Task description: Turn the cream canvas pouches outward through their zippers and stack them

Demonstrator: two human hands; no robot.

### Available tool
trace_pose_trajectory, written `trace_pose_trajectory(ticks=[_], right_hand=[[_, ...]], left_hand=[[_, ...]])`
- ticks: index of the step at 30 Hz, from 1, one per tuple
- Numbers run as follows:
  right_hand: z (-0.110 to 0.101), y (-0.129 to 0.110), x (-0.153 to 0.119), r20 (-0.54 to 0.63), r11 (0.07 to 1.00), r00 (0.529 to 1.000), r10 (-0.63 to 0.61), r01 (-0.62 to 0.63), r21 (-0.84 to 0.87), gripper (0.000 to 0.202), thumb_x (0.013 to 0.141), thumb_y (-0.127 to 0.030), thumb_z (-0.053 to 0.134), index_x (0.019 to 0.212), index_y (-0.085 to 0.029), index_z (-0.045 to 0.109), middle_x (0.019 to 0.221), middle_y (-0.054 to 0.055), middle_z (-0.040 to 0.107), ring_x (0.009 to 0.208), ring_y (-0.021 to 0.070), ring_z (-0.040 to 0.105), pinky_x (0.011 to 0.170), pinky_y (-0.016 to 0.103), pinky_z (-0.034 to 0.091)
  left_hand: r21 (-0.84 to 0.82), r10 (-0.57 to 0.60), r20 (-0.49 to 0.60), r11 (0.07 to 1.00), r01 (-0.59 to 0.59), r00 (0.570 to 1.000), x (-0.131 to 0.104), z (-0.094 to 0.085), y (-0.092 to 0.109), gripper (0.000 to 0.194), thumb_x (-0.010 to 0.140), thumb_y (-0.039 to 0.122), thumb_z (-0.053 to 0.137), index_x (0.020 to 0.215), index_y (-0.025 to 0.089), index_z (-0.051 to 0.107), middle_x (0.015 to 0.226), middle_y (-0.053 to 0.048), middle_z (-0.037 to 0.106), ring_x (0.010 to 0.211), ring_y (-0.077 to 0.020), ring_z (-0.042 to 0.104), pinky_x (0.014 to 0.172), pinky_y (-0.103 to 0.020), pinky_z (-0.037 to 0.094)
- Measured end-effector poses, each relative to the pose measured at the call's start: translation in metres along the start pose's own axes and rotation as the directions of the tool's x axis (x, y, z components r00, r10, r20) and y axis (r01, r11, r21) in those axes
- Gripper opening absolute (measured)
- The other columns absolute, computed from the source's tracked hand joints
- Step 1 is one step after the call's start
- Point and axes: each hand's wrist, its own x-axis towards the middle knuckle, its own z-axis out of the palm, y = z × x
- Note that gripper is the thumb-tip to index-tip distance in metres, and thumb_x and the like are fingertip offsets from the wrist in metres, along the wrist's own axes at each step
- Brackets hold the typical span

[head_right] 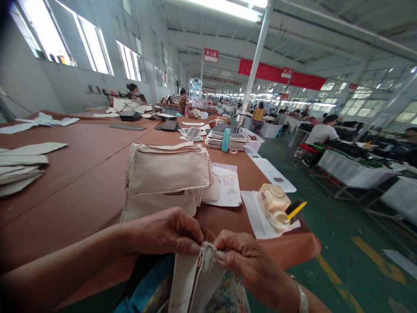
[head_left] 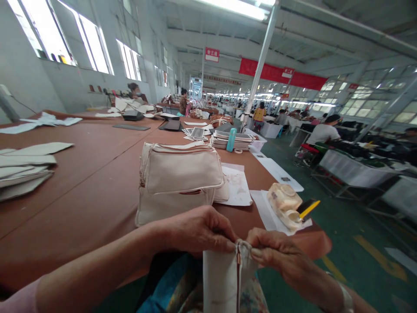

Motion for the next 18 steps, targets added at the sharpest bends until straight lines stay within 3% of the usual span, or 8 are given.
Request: trace_pose_trajectory(ticks=[6, 13, 16, 18], right_hand=[[0.001, 0.012, 0.01, -0.034, 0.998, 0.999, -0.002, 0.004, 0.058, 0.025, 0.091, -0.037, 0.053, 0.081, -0.015, 0.058, 0.076, 0.0, 0.051, 0.07, 0.014, 0.041, 0.065, 0.027, 0.033], [0.007, 0.009, 0.012, -0.158, 0.988, 0.986, -0.062, 0.038, -0.15, 0.033, 0.094, -0.042, 0.046, 0.076, -0.016, 0.057, 0.071, 0.0, 0.052, 0.067, 0.0143, 0.044, 0.062, 0.027, 0.033], [0.009, 0.008, 0.013, -0.174, 0.987, 0.983, -0.065, 0.037, -0.159, 0.037, 0.094, -0.046, 0.047, 0.073, -0.017, 0.055, 0.069, -0.001, 0.051, 0.066, 0.0136, 0.043, 0.06, 0.026, 0.032], [0.009, 0.01, 0.013, -0.172, 0.991, 0.984, -0.044, 0.021, -0.131, 0.04, 0.094, -0.05, 0.047, 0.073, -0.017, 0.054, 0.068, -0.001, 0.049, 0.064, 0.013, 0.041, 0.058, 0.025, 0.031]], left_hand=[[0.112, -0.002, -0.035, 0.994, 0.006, 0.999, 0.0, -0.001, -0.001, 0.046, 0.076, 0.054, 0.07, 0.095, 0.012, 0.075, 0.065, 0.001, 0.057, 0.054, -0.0092, 0.04, 0.052, -0.019, 0.037], [0.178, -0.008, -0.065, 0.984, 0.02, 0.998, 0.01, -0.002, -0.011, 0.033, 0.08, 0.039, 0.064, 0.094, 0.012, 0.075, 0.072, 0.0, 0.06, 0.063, -0.0108, 0.046, 0.059, -0.018, 0.038], [0.302, -0.004, -0.115, 0.952, 0.039, 0.993, 0.015, 0.002, -0.013, 0.024, 0.079, 0.028, 0.058, 0.089, 0.013, 0.074, 0.071, 0.001, 0.059, 0.063, -0.0104, 0.047, 0.054, -0.017, 0.036], [0.47, 0.035, -0.143, 0.882, 0.037, 0.989, 0.017, 0.007, -0.012, 0.021, 0.077, 0.021, 0.052, 0.082, 0.015, 0.072, 0.066, 0.002, 0.057, 0.059, -0.0098, 0.045, 0.05, -0.018, 0.032]])
